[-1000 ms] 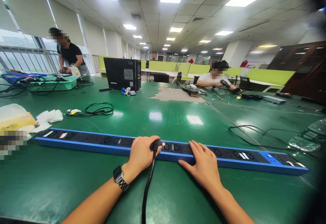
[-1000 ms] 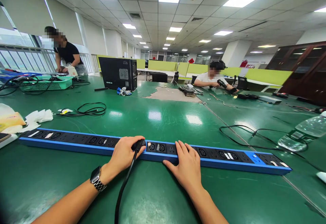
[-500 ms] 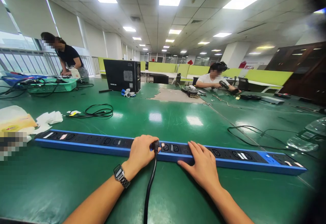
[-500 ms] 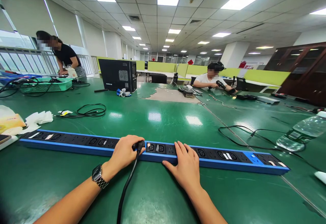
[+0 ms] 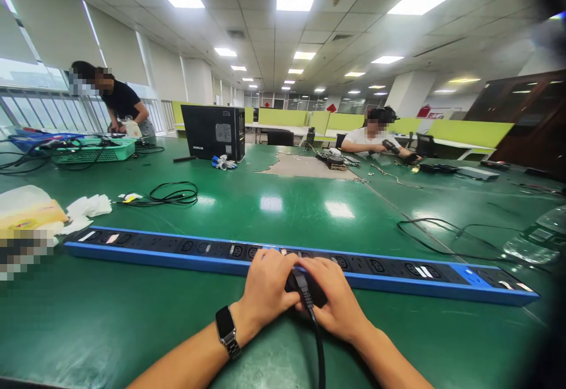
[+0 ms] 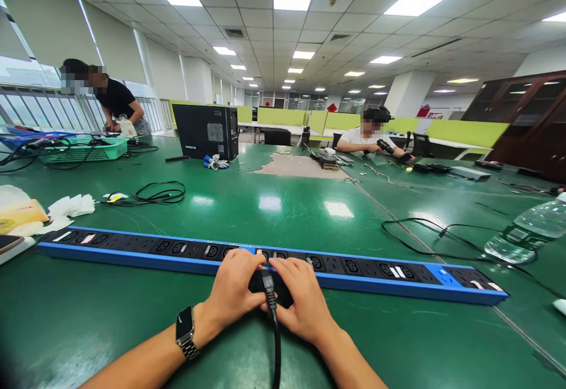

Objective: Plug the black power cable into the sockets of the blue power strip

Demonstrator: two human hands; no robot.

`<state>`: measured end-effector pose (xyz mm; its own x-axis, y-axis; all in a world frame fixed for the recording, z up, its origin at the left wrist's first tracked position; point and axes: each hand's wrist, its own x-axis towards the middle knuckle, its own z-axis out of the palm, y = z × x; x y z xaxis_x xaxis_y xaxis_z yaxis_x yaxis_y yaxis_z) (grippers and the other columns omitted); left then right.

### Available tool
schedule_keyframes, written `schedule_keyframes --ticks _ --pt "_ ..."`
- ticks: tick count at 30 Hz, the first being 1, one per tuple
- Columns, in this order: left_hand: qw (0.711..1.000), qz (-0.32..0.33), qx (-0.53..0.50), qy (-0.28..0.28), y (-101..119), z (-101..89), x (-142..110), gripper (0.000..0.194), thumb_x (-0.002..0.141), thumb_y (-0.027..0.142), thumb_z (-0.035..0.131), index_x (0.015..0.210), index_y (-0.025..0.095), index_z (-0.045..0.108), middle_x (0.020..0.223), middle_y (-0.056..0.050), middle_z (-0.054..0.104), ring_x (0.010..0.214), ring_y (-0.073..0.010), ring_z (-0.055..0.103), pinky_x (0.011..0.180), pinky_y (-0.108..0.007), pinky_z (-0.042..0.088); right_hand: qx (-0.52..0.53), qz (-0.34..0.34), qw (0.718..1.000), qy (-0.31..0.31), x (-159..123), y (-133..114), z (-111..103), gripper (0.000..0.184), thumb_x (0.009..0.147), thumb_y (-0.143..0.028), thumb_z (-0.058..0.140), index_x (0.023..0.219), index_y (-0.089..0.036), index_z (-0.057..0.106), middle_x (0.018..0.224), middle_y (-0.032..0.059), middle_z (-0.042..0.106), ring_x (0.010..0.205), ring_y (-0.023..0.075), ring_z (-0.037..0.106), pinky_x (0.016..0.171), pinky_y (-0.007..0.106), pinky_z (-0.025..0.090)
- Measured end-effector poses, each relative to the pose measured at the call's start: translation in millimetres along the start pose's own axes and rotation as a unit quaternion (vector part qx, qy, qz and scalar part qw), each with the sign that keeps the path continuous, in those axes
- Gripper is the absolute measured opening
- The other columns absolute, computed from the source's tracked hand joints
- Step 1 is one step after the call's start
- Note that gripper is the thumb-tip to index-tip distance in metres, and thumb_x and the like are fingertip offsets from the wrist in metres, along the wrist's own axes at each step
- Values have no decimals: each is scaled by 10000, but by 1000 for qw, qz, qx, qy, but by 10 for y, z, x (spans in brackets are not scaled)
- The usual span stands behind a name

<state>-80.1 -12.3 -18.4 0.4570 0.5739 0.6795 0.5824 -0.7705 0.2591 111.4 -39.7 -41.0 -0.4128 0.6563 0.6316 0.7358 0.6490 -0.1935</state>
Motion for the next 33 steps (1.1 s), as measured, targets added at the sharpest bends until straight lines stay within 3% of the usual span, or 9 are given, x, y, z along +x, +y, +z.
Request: schedule_keyframes --ticks 4,7,9,11,14,20,26,33 --pt "998 51 21 -4 36 49 -25 344 746 295 679 1049 198 550 802 -46 669 770 -262 596 746 -417 433 14 -63 998 21 8 -13 -14 637 827 -598 572 1308 -181 535 1201 141 649 1079 267 584 930 435 468" --pt "998 55 7 -10 16 33 -39 448 794 321 673 1191 204 502 901 -63 684 846 -264 609 811 -428 436 -7 -76 996 55 -7 12 -64 511 854 -520 582 1261 -212 590 1101 112 693 1001 247 620 875 412 481" --pt "999 39 -4 -13 -26 1 -49 516 810 333 681 1264 221 464 993 -75 684 905 -268 612 847 -436 435 -33 -33 994 98 -30 64 -115 382 863 -434 589 1181 -228 645 1010 88 712 946 232 639 848 393 480" --pt "1000 17 -8 -15 -82 -35 -58 520 812 327 688 1274 229 469 1026 -82 678 936 -274 609 867 -447 436 -63 53 987 141 -61 147 -159 311 862 -429 584 1083 -234 685 948 78 716 908 232 644 838 391 472" --pt "1000 -15 -19 -6 -153 -73 -64 438 813 274 676 1220 220 523 989 -77 682 937 -274 607 877 -452 439 -81 173 966 172 -110 292 -168 359 868 -524 545 1012 -229 690 949 84 719 915 251 633 852 406 461" --pt "998 -35 -46 9 -185 -53 -58 349 805 196 652 1146 203 578 950 -61 693 908 -255 607 870 -443 444 -79 241 958 137 -131 430 -64 448 903 -580 448 1038 -211 663 1019 92 717 971 258 619 882 418 447" --pt "997 -55 -59 6 -179 -27 -70 325 805 176 644 1125 193 590 953 -61 694 900 -249 601 854 -433 449 -98 224 965 90 -53 421 -91 394 903 -551 479 1093 -250 649 1020 65 720 981 256 615 931 454 420" --pt "997 -46 -64 2 -100 -28 -20 270 813 174 640 1081 180 611 947 -69 692 885 -248 592 838 -428 448 -90 204 974 34 -17 450 -168 364 909 -513 488 1107 -251 646 1028 73 718 963 241 638 887 413 470"
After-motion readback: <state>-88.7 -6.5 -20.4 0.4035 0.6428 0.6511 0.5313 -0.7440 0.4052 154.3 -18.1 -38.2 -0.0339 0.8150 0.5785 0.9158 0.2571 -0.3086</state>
